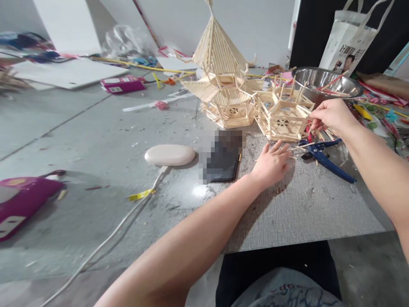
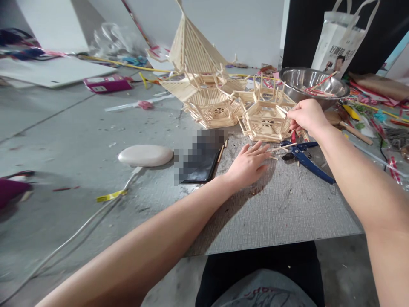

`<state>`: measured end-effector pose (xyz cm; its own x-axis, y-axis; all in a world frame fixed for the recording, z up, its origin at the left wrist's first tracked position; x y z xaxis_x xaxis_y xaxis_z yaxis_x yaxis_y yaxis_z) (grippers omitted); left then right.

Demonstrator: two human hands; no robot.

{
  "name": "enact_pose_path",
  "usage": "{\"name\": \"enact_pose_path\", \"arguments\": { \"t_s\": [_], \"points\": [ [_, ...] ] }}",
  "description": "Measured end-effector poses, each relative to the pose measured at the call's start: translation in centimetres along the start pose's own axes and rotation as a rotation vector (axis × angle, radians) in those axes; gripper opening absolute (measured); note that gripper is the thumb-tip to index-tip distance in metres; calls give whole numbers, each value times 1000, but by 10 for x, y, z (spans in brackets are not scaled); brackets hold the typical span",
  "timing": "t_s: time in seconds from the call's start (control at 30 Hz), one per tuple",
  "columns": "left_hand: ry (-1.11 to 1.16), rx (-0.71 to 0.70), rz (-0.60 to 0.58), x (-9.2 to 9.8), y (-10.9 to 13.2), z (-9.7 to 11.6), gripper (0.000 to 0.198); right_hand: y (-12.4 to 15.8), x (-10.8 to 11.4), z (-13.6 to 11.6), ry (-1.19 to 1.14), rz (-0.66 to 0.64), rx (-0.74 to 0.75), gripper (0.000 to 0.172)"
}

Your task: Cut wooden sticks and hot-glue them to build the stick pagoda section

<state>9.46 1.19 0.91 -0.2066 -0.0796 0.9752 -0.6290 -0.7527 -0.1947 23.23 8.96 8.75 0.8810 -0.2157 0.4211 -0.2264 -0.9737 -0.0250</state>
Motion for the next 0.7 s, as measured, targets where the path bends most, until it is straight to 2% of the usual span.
{"name": "enact_pose_path", "arguments": {
  "t_s": [0.7],
  "points": [
    [0,-14,8,-1,0,1,34,-7,-5,3,42,-19,13,22]
  ]
}}
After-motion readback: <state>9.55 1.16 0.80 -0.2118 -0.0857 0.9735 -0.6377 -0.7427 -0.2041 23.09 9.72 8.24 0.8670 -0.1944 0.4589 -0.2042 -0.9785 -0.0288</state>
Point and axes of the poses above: each hand's wrist, its own y-axis away from the middle knuckle, its own x-axis out of the back of the hand, z = x × y, the point moved 10 cm from there along -y, towards the middle knuckle, and after that the axes turned 7 degrees about -y, right-handed, at the moved point
